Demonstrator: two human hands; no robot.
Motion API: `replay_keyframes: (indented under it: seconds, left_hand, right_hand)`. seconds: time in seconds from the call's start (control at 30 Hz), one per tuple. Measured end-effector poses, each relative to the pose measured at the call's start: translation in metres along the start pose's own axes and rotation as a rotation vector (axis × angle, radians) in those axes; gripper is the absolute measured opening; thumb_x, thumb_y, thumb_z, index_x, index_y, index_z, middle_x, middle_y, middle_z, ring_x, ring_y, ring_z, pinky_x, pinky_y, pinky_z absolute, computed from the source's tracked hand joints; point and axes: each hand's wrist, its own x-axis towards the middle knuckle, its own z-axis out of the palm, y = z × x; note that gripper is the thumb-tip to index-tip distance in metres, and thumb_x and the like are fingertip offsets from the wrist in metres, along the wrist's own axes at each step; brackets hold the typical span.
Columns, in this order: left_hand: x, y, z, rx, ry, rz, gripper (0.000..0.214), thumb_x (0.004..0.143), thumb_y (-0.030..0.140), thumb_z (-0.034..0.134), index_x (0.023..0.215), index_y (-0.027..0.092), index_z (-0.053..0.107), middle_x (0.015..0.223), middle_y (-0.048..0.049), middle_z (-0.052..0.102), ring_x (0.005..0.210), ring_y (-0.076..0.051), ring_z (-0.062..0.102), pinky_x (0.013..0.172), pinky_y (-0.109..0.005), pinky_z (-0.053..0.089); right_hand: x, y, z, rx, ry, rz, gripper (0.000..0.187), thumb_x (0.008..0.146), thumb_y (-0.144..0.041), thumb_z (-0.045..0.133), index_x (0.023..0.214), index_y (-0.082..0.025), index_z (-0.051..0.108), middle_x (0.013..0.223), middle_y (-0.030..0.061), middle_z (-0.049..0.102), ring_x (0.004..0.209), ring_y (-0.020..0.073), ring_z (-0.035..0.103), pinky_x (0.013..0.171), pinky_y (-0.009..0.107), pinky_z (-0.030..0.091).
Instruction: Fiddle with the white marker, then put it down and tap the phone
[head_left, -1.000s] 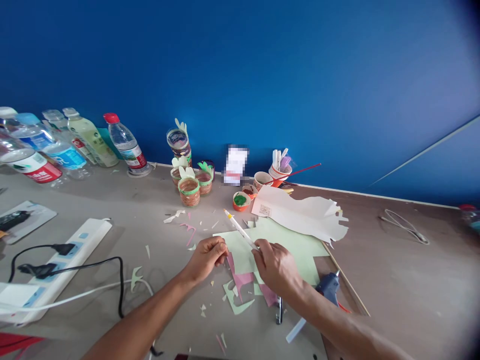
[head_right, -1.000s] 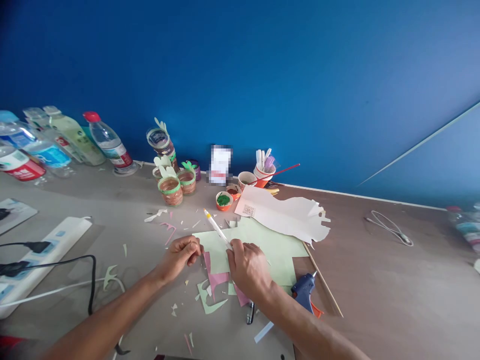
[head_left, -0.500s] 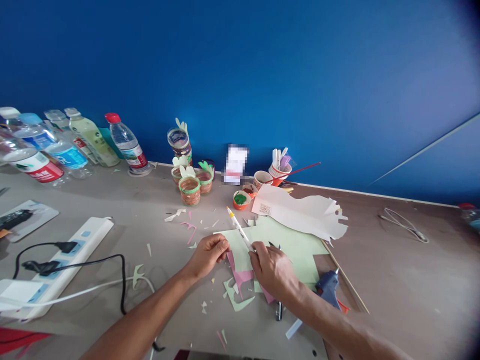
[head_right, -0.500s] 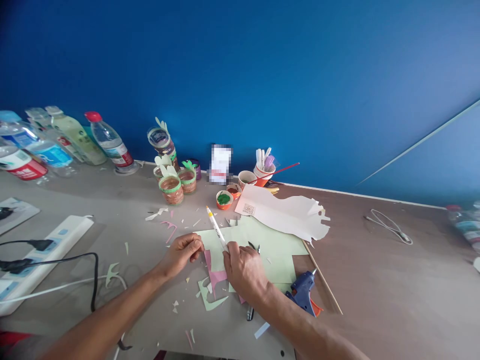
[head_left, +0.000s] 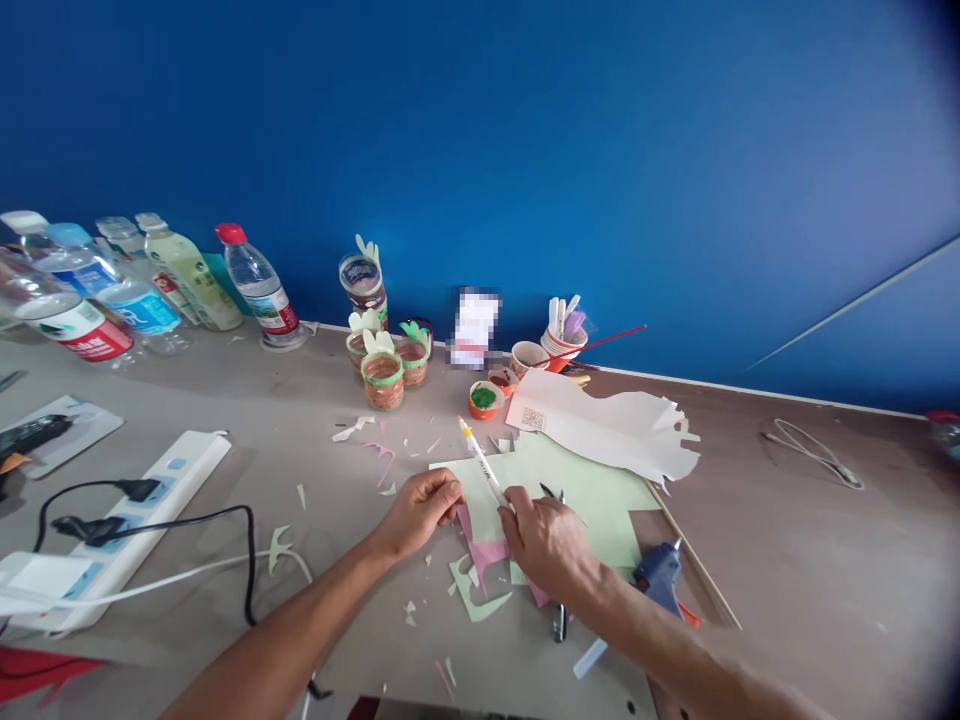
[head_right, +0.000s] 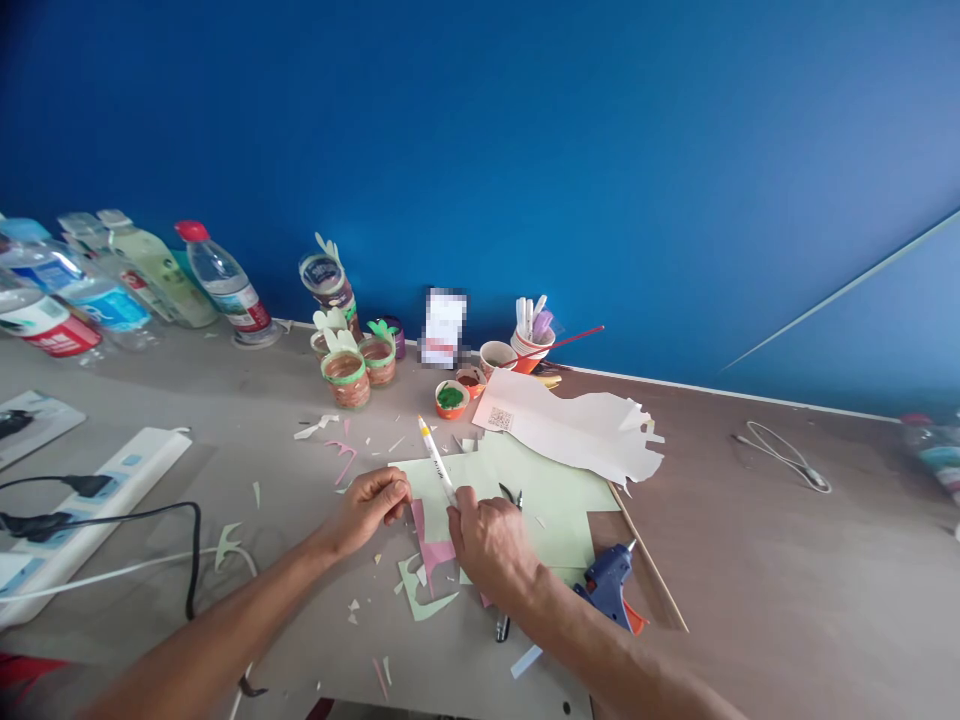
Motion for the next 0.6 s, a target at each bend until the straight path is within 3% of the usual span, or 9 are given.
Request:
replay_keyframes:
  seconds: [0.2,0.33,0.47,0.6]
  left_hand:
    - [0.001,0.001,0.001,-0.060,0.002,-0.035,0.049,0.075,0.063,0.068,0.085,0.016,0.061,0.060,0.0051,0.051,0.054,-0.007,0.043,0.058,-0.022,0.034]
    - [-0.001,0.002,0.005,-0.131,-0.084,-0.085,0.056,0.074,0.062,0.072,0.103,0.016,0.061,0.067,0.0033,0.054,0.058,-0.008,0.046,0.063,-0.024,0.038]
    - [-0.003,0.002,0.004,-0.223,-0.105,-0.115,0.056,0.069,0.061,0.077,0.099,0.015,0.065,0.069,0.0012,0.056,0.060,-0.008,0.048,0.064,-0.024,0.038]
    - [-0.003,0.003,0.004,-0.311,-0.093,-0.128,0.050,0.067,0.059,0.081,0.084,0.016,0.064,0.062,0.0018,0.053,0.059,-0.009,0.047,0.061,-0.023,0.038]
  right_hand:
    - [-0.017,0.005,-0.027,0.273,-0.121,0.095,0.023,0.099,-0.022,0.035,0.091,-0.014,0.055,0.052,-0.0005,0.054,0.043,0.0150,0.050,0.047,0.026,0.030]
    - [-0.008,-0.013,-0.037,0.594,-0.378,0.364,0.027,0.100,-0.032,0.028,0.094,-0.017,0.050,0.058,0.0003,0.055,0.048,0.0153,0.049,0.052,0.027,0.033]
    - [0.011,-0.031,-0.037,0.798,-0.530,0.508,0.022,0.095,-0.033,0.031,0.089,-0.019,0.047,0.065,0.0026,0.059,0.058,0.0165,0.051,0.061,0.029,0.036]
    - [0.026,-0.037,-0.032,1.056,-0.569,0.612,0.019,0.090,-0.034,0.042,0.084,-0.018,0.049,0.077,0.0058,0.063,0.064,0.0148,0.052,0.063,0.028,0.039]
